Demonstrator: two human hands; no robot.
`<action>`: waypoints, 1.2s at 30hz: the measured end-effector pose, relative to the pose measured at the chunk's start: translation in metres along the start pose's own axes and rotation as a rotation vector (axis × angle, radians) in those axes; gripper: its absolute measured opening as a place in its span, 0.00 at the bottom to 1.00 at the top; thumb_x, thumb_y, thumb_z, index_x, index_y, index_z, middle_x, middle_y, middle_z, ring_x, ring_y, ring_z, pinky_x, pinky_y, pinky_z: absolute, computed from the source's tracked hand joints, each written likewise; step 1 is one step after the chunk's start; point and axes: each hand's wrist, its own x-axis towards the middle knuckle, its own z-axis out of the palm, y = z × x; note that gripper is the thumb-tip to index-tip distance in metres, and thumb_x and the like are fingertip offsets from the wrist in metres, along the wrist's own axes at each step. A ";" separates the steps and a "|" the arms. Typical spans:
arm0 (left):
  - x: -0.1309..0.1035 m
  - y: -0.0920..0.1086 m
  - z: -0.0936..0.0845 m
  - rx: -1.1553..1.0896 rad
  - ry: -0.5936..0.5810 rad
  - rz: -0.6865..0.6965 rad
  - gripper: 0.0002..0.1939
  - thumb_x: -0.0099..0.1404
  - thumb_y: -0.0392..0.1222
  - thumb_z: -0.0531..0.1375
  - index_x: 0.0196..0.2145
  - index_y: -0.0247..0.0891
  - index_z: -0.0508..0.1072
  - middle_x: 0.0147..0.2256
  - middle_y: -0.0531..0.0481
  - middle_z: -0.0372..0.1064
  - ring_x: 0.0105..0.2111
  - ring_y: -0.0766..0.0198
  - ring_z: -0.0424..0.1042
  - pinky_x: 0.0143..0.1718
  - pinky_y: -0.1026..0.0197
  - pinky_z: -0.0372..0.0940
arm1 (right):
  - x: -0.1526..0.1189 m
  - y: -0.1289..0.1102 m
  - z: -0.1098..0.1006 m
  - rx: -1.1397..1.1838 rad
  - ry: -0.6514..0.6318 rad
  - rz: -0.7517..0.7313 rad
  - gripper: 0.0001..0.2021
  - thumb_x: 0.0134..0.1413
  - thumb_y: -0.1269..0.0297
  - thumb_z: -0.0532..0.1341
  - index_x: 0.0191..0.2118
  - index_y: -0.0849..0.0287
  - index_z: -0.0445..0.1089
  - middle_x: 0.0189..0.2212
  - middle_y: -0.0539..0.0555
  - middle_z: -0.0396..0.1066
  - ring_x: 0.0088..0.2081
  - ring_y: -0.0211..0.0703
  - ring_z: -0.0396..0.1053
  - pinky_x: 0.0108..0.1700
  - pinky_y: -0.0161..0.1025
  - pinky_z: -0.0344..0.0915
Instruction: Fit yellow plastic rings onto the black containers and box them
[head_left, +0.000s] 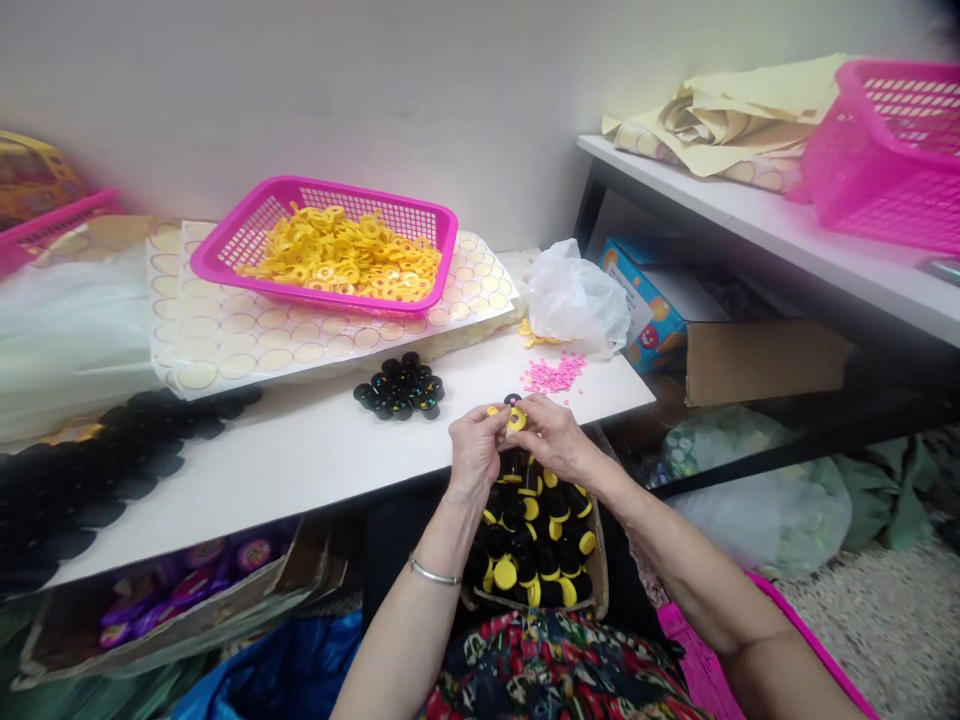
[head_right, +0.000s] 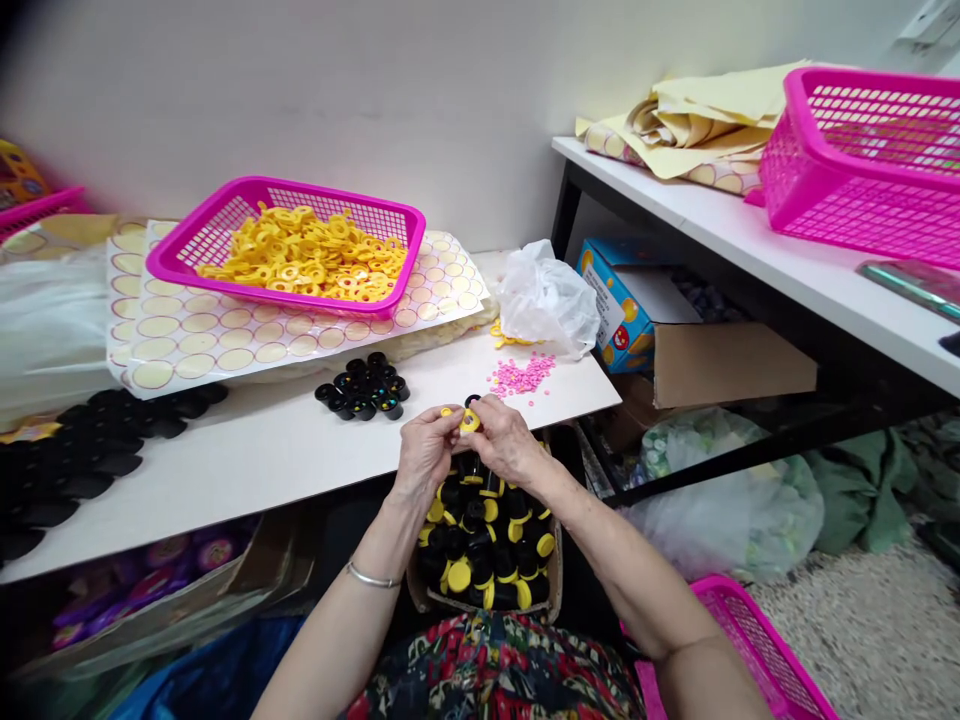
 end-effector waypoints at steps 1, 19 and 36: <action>0.003 0.001 0.002 0.005 0.013 0.006 0.11 0.36 0.36 0.67 0.21 0.31 0.73 0.15 0.56 0.63 0.14 0.76 0.56 0.17 0.69 0.50 | 0.003 0.001 0.000 -0.032 0.005 -0.012 0.04 0.51 0.71 0.56 0.35 0.59 0.65 0.31 0.52 0.62 0.33 0.39 0.61 0.35 0.34 0.60; 0.048 -0.010 -0.005 0.161 0.191 0.047 0.11 0.39 0.40 0.66 0.19 0.28 0.71 0.16 0.53 0.64 0.16 0.74 0.58 0.17 0.68 0.48 | 0.034 0.025 -0.003 -0.465 -0.211 0.115 0.08 0.55 0.62 0.55 0.34 0.61 0.66 0.35 0.55 0.65 0.36 0.41 0.63 0.34 0.34 0.55; 0.047 -0.027 0.008 0.307 0.131 0.156 0.15 0.41 0.46 0.67 0.15 0.31 0.68 0.12 0.57 0.58 0.15 0.74 0.55 0.18 0.68 0.50 | 0.036 0.049 0.030 0.776 0.167 0.664 0.14 0.42 0.55 0.62 0.25 0.63 0.68 0.13 0.47 0.64 0.15 0.31 0.59 0.17 0.28 0.54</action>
